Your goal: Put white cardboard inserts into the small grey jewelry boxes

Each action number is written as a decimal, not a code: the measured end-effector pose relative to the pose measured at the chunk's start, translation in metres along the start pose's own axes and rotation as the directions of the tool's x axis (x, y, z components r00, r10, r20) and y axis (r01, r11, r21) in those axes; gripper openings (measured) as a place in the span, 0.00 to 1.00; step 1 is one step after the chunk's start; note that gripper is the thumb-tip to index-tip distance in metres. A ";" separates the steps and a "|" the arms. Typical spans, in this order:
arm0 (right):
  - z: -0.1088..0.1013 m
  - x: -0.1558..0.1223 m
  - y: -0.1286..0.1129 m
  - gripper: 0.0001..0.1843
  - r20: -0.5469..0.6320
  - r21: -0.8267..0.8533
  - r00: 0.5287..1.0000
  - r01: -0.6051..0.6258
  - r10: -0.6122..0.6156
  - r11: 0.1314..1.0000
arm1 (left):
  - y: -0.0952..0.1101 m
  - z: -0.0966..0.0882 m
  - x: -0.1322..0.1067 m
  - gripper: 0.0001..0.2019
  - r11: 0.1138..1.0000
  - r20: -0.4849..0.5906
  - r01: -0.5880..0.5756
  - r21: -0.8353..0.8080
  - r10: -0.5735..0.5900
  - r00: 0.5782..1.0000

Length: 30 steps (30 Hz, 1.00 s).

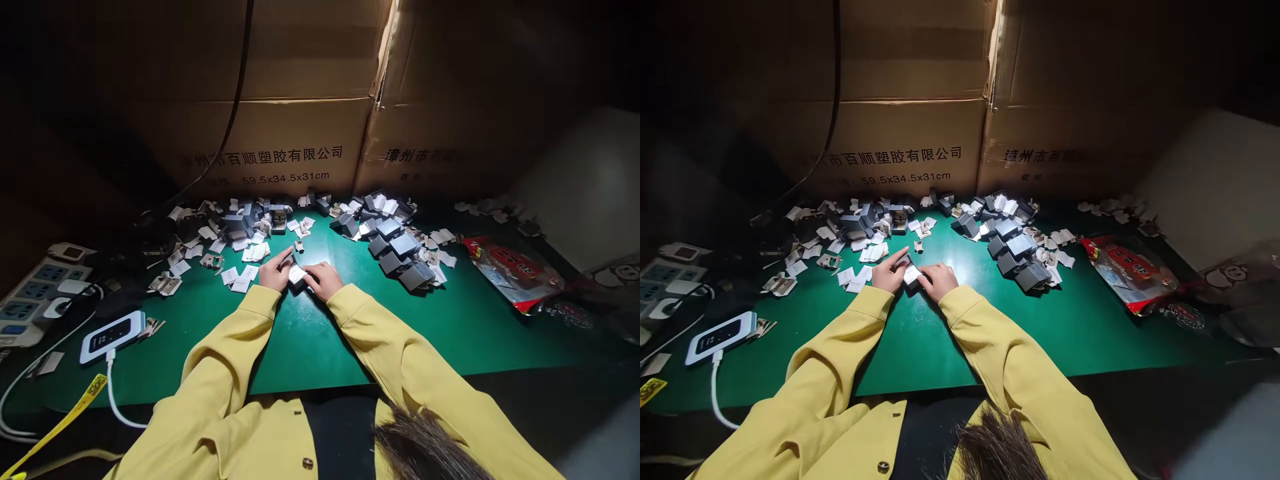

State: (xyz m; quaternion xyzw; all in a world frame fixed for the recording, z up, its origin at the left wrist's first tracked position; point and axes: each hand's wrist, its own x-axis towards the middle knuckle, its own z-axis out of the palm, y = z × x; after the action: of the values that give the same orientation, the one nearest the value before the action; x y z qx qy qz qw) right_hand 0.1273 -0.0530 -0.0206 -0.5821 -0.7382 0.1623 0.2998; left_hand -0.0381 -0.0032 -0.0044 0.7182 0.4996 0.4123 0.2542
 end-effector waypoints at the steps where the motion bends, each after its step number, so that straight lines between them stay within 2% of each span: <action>1: 0.000 0.000 -0.001 0.15 -0.011 0.004 1.000 -0.002 0.002 1.000 | 0.000 0.001 0.000 0.19 1.000 -0.008 -0.005 -0.005 0.005 1.000; 3: -0.001 0.000 -0.003 0.14 -0.060 0.014 0.998 -0.003 0.004 1.000 | 0.000 0.002 0.000 0.19 1.000 -0.033 -0.023 -0.005 0.023 0.999; 6: -0.001 0.001 -0.009 0.09 -0.206 0.016 0.977 -0.048 0.050 0.999 | -0.001 0.004 -0.001 0.19 0.999 -0.070 -0.046 0.017 0.047 0.996; 8: -0.001 0.003 -0.015 0.09 -0.249 0.035 0.964 -0.086 0.092 0.996 | -0.001 0.005 -0.002 0.19 0.998 -0.060 -0.047 0.028 0.049 0.997; 10: -0.001 0.006 -0.022 0.09 -0.206 0.067 0.970 -0.119 0.131 0.991 | 0.000 0.004 -0.005 0.20 0.997 -0.010 -0.067 0.026 0.068 0.998; 13: -0.003 0.011 -0.029 0.09 -0.113 0.093 0.968 -0.214 0.224 0.972 | 0.001 0.002 -0.010 0.25 0.991 0.120 -0.128 -0.045 0.132 0.984; 17: -0.008 0.015 -0.029 0.07 -0.085 0.175 0.917 -0.371 0.389 0.912 | 0.003 -0.003 -0.017 0.34 0.963 0.248 -0.177 -0.204 0.226 0.942; 21: -0.013 0.015 -0.023 0.05 0.038 0.488 0.854 -0.469 0.519 0.736 | 0.007 -0.005 -0.016 0.26 0.920 0.258 -0.323 -0.221 0.375 0.890; 24: -0.012 0.014 -0.023 0.03 0.193 0.671 0.850 -0.479 0.490 0.566 | 0.010 -0.004 -0.013 0.20 0.870 0.212 -0.424 -0.252 0.477 0.853; 26: -0.009 0.013 -0.025 0.07 0.273 0.741 0.847 -0.488 0.456 0.462 | 0.011 -0.002 -0.013 0.18 0.856 0.187 -0.447 -0.260 0.499 0.846; 30: -0.003 0.011 -0.027 0.16 0.315 0.843 0.845 -0.458 0.432 0.281 | 0.010 0.005 -0.017 0.17 0.833 0.136 -0.491 -0.254 0.533 0.835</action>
State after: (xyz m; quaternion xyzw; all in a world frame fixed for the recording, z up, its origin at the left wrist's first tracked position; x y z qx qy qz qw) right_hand 0.1070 -0.0500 0.0003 -0.5099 -0.3464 0.6126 0.4947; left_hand -0.0311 -0.0223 -0.0046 0.8331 0.2137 0.4408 0.2567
